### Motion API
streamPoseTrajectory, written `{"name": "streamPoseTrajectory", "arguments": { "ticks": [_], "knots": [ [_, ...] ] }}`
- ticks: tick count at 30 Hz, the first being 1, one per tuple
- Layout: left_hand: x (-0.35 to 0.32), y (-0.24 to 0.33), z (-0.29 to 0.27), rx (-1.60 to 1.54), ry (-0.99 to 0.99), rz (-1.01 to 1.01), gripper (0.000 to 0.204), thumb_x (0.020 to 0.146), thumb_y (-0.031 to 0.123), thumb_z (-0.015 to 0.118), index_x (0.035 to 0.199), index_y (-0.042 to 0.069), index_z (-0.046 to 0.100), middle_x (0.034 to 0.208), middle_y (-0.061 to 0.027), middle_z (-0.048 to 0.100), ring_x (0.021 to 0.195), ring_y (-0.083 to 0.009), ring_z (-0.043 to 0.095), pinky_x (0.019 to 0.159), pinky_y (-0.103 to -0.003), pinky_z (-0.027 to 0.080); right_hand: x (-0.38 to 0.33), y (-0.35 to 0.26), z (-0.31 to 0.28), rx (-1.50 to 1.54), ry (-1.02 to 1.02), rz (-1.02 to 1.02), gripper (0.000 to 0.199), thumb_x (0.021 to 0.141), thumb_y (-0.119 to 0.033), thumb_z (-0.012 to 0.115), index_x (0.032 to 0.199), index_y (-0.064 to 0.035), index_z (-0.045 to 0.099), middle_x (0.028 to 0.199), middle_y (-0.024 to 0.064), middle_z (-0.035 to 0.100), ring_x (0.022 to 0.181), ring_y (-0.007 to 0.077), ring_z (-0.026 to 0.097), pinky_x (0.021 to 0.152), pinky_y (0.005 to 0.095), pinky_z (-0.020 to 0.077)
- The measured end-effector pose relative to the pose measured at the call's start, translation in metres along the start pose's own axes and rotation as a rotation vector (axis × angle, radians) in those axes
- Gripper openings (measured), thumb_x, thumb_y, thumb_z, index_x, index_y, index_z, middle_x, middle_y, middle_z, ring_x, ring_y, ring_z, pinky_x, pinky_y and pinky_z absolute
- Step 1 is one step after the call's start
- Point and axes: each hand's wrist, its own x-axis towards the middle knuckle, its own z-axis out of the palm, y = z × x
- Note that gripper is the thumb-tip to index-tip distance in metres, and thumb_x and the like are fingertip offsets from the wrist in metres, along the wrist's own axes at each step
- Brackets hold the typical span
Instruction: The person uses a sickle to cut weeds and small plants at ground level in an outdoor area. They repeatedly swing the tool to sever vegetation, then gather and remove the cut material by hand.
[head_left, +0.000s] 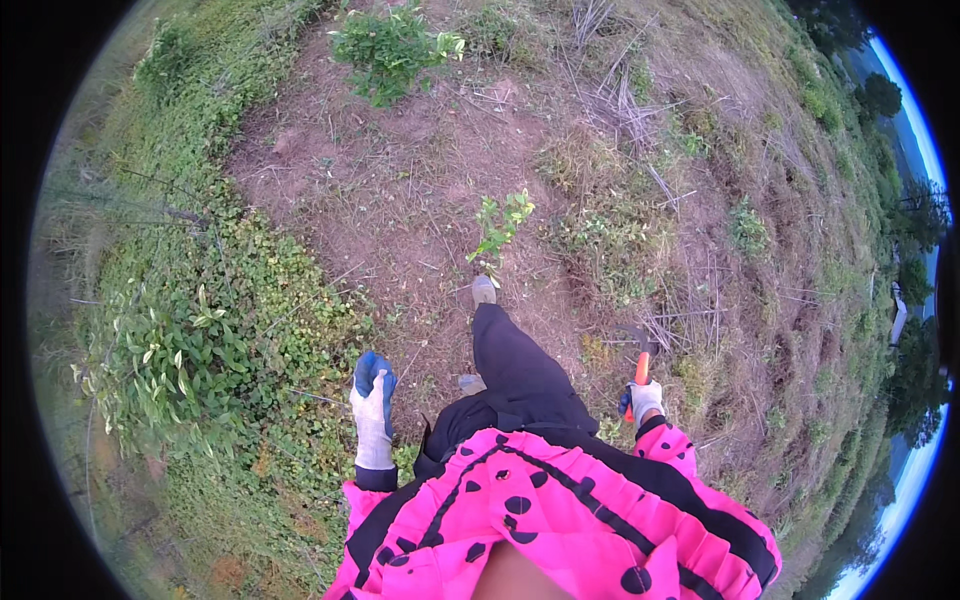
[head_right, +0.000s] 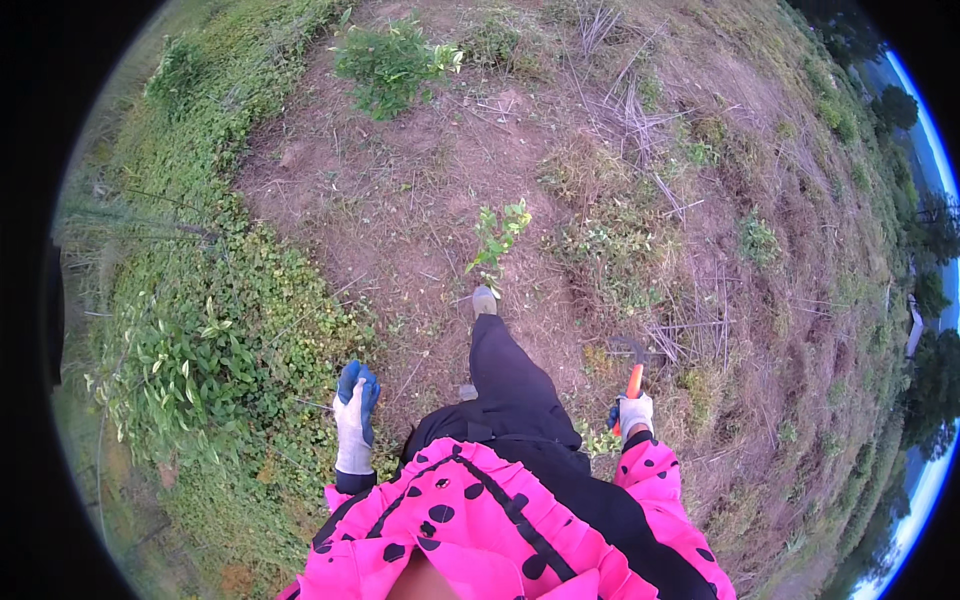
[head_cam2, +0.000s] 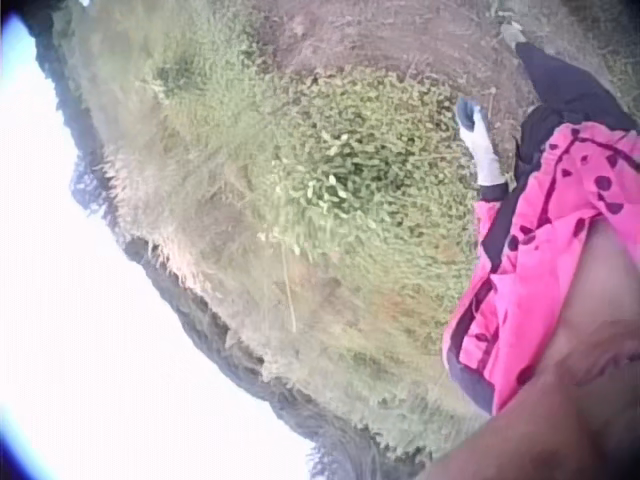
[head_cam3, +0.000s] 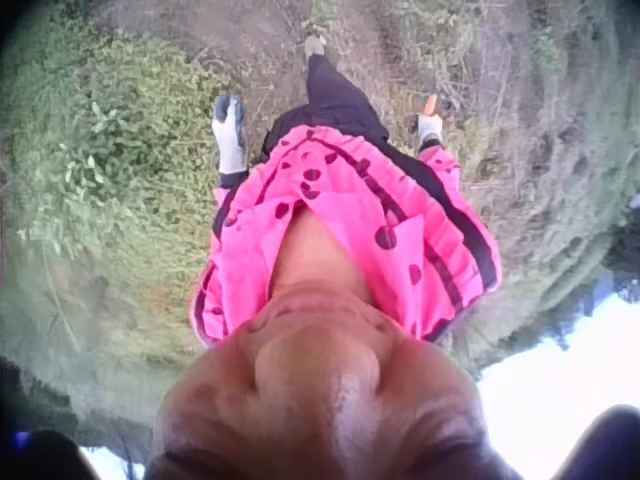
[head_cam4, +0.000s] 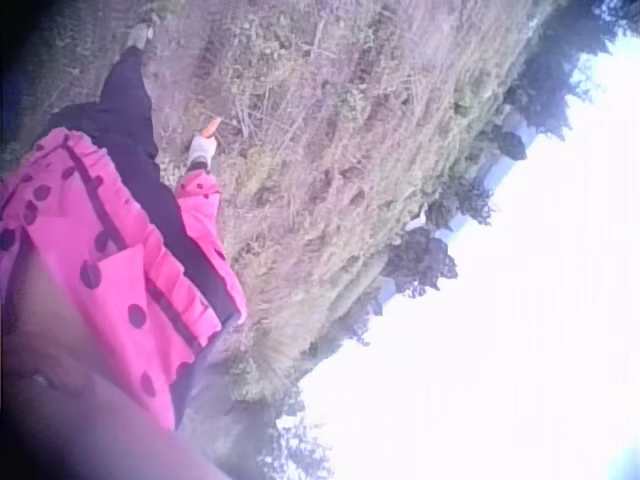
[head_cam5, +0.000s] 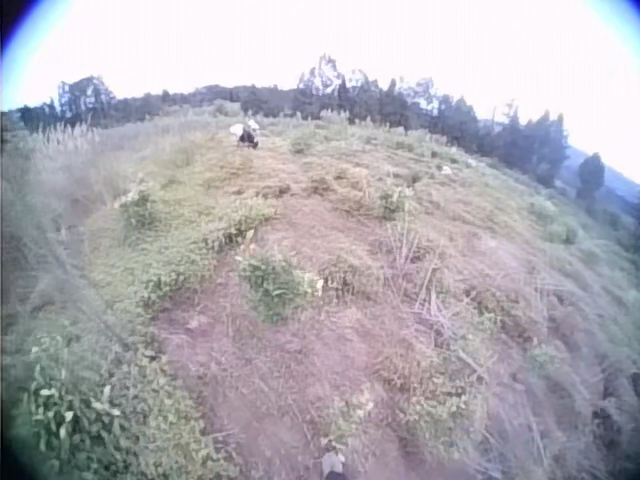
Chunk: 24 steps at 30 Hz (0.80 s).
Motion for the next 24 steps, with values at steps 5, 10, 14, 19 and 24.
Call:
{"name": "streamPoseTrajectory", "arguments": {
  "ticks": [5,10,14,19,24],
  "knots": [
    [0.057,0.035,0.047,-0.034,0.024,-0.024,0.044,0.083,0.000,0.055,0.125,-0.001,0.042,0.112,-0.0091,0.055,0.098,-0.0147,0.054,0.085,-0.025,0.044,0.029,-0.105,0.078,-0.035,-0.139,-0.023,0.008,0.080,0.000,0.052,0.084,-0.0045,0.047,0.051,0.0048,0.046,0.037,0.0184,0.047,0.033,0.0349,0.0411],
    [0.111,0.094,0.095,0.088,0.060,0.085,0.045,0.084,0.003,0.056,0.127,0.000,0.041,0.115,-0.0087,0.053,0.101,-0.0160,0.054,0.086,-0.028,0.045,-0.024,-0.255,0.150,0.051,-0.292,-0.389,0.013,0.080,-0.004,0.056,0.090,-0.0062,0.048,0.056,0.0008,0.046,0.039,0.0110,0.044,0.035,0.0279,0.0406],
    [0.141,0.140,0.120,0.156,-0.028,0.162,0.043,0.086,0.004,0.052,0.127,-0.001,0.040,0.120,-0.0107,0.051,0.104,-0.0161,0.052,0.090,-0.027,0.042,-0.040,-0.300,0.162,0.129,-0.485,-0.372,0.021,0.079,-0.007,0.062,0.097,-0.0050,0.052,0.059,-0.0002,0.048,0.040,0.0082,0.043,0.036,0.0246,0.0401],
    [0.185,0.156,0.118,0.391,-0.054,0.002,0.036,0.086,0.003,0.052,0.121,-0.002,0.047,0.111,-0.0097,0.057,0.097,-0.0154,0.057,0.083,-0.026,0.046,-0.054,-0.314,0.157,-0.062,-0.528,-0.162,0.015,0.075,-0.004,0.066,0.089,-0.0027,0.060,0.063,0.0002,0.055,0.047,0.0064,0.049,0.042,0.0227,0.0416],
    [0.211,0.189,0.127,1.013,-0.372,-0.367,0.019,0.077,0.011,0.062,0.091,-0.002,0.064,0.075,-0.0051,0.066,0.067,-0.0119,0.061,0.065,-0.026,0.049,-0.069,-0.356,0.149,-0.092,-0.439,-0.120,0.019,0.075,0.001,0.063,0.094,-0.0008,0.061,0.072,0.0000,0.059,0.059,0.0048,0.053,0.055,0.0204,0.0452]
  ]
}}
